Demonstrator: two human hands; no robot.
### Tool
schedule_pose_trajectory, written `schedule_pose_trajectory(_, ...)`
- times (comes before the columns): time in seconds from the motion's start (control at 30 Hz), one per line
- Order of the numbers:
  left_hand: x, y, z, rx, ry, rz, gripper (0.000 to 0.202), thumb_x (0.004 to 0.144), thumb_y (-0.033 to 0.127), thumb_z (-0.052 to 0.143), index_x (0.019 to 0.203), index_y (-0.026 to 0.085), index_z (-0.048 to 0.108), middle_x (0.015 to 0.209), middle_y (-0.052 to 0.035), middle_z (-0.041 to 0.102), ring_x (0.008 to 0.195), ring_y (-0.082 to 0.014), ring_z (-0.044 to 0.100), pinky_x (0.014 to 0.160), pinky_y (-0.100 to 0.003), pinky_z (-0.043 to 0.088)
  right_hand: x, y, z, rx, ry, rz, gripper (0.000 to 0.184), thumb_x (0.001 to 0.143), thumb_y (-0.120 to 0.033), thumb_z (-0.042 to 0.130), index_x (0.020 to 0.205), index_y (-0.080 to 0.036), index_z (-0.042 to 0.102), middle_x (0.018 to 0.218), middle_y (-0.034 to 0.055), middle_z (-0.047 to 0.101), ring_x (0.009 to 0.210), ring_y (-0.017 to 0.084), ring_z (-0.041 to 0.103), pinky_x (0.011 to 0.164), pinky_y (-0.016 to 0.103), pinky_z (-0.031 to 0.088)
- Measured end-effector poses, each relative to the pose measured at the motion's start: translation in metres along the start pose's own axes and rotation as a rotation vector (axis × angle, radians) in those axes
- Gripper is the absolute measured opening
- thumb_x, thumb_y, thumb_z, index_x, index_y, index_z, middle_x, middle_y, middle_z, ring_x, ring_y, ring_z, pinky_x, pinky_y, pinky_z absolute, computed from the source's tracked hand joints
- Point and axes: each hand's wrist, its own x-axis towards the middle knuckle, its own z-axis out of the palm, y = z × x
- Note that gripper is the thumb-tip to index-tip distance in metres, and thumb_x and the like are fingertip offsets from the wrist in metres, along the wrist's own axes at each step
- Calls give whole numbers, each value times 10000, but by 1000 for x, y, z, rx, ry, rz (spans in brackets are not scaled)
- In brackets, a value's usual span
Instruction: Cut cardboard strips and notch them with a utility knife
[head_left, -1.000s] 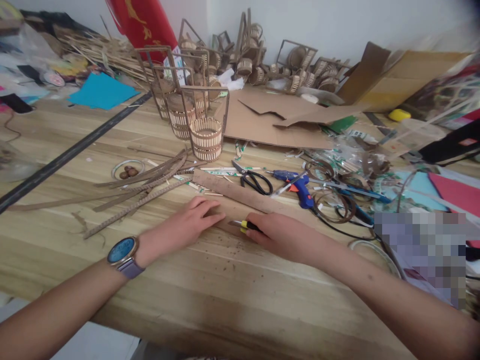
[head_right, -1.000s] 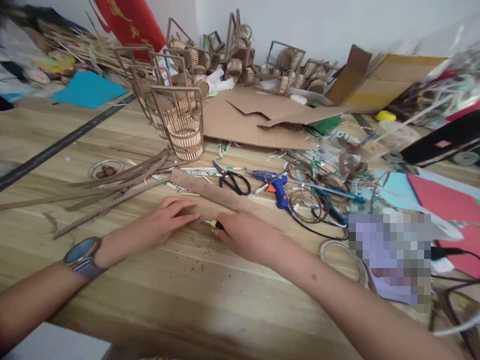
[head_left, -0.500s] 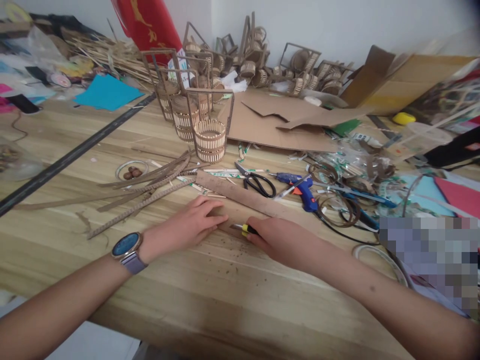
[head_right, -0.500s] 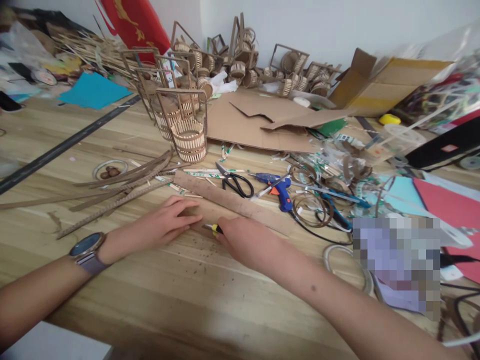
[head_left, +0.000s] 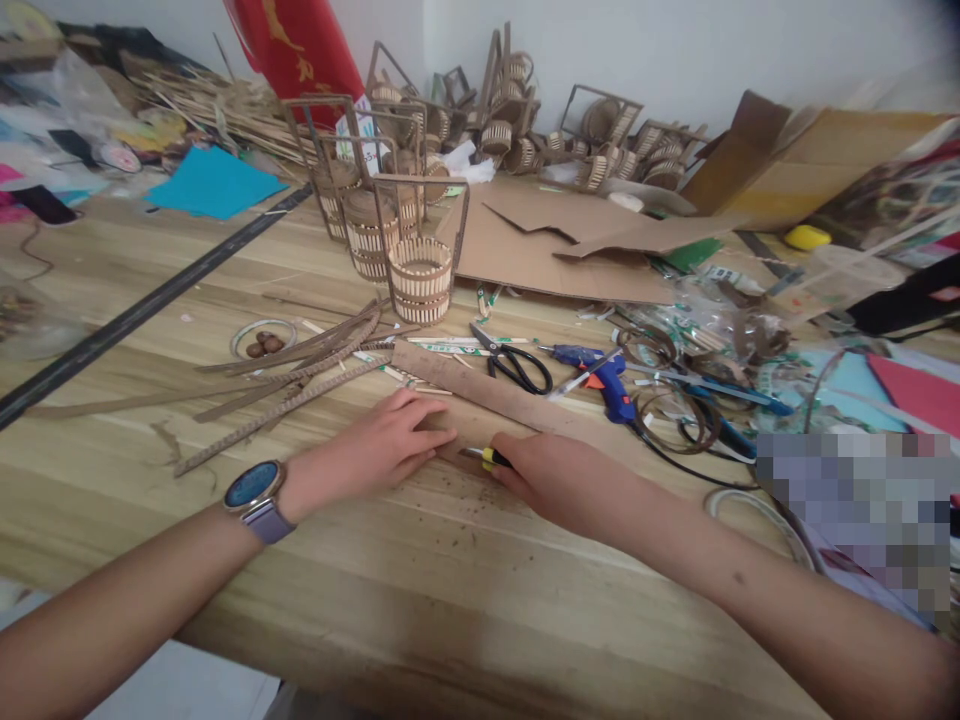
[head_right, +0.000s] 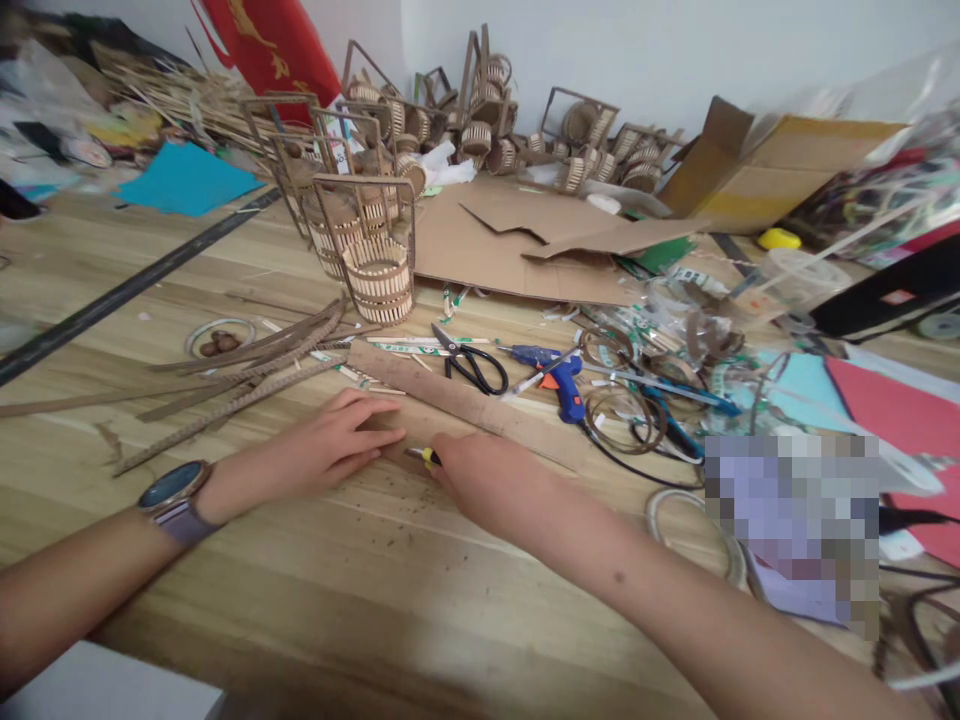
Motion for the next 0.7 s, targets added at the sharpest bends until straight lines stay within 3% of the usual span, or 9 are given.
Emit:
schedule_pose_trajectory(0.17,5,0,-3,40,-12,-14,294,994,198,485,1235,188,655,1318,-142,584,1179,-282,475,1013,-481,455,0,-3,-3,-33,-26,13,272,1010,-276,442,1082,-153,674,921,136,773,840,278,746,600,300,459)
schedule_pose_trajectory(0.3,26,0,-5,93,96,-129,394,1030,211,373,1388,152,528,1395,-151,538,1224,-298,450,1056,-515,412,1,-5,-2,-94,-19,-15,251,995,-210,434,1051,-161,674,855,127,767,791,254,749,583,282,461)
schedule_pose_trajectory(0.37,40,-2,0,112,162,-183,446,1041,255,341,1451,113,446,1448,-188,475,1303,-322,402,1112,-557,345,1,-6,-5,-117,-36,-28,245,972,-161,441,1054,-159,671,839,126,765,776,253,750,575,279,463)
schedule_pose_trajectory(0.47,54,-8,14,150,152,-221,530,1038,308,349,1490,32,360,1518,-262,366,1411,-392,284,1142,-611,268,1,-11,-13,-141,-92,-59,286,901,-52,462,1077,-140,670,857,137,767,779,275,752,576,298,480)
schedule_pose_trajectory(0.6,58,-12,31,173,112,-269,597,1027,369,404,1518,41,317,1560,-271,312,1468,-435,186,1147,-658,205,0,-20,-26,-100,-131,-71,335,810,25,505,1027,-136,703,861,161,768,772,307,751,593,338,509)
schedule_pose_trajectory(0.7,55,-10,34,185,117,-298,596,1030,374,394,1524,49,312,1570,-266,303,1483,-442,155,1149,-671,180,0,-23,-32,-55,-131,-73,337,770,57,546,977,-138,726,833,173,766,749,312,750,594,346,511)
